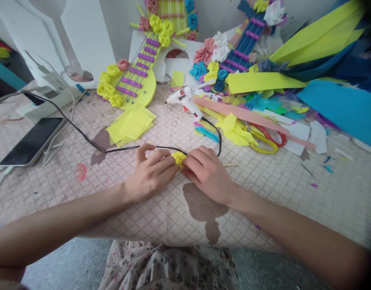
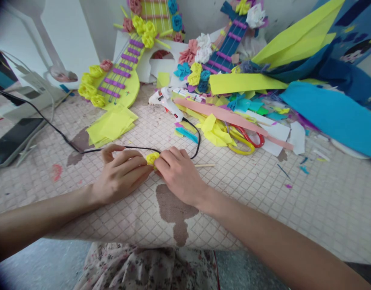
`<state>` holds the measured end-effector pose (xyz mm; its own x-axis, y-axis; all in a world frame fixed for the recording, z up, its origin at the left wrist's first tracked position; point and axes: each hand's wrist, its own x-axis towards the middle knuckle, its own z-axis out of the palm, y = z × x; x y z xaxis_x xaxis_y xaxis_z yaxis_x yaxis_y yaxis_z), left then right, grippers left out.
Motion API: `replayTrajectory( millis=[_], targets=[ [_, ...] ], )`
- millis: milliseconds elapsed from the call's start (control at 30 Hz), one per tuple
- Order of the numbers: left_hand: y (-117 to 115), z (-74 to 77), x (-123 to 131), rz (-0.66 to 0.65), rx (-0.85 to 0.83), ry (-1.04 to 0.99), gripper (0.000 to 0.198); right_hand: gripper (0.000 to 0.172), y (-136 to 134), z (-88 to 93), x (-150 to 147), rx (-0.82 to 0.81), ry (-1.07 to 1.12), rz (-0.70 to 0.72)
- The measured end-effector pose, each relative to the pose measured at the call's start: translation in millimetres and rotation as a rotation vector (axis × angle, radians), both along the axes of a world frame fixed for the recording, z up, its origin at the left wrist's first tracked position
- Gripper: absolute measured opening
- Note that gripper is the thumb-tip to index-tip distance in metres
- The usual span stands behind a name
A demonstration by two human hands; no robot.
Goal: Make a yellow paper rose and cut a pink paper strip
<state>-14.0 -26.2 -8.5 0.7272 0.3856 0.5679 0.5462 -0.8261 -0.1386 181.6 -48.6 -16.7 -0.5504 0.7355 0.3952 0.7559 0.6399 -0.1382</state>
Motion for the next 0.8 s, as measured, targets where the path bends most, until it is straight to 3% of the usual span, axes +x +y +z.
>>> replayTrajectory(
  millis=[300,800],
  targets=[
    [-1.0,1.5,1.6,0.024,-0.018,-0.023,0.008,0.015,0.5,-0.8,-2.1,0.081,-0.045,0.036],
    [-0.2,3.0,2.5,0.033,-0.004,-0.042,0.009,0.014,-1.2,-2.0,-2.2,0.051,-0.032,0.009]
  ],
)
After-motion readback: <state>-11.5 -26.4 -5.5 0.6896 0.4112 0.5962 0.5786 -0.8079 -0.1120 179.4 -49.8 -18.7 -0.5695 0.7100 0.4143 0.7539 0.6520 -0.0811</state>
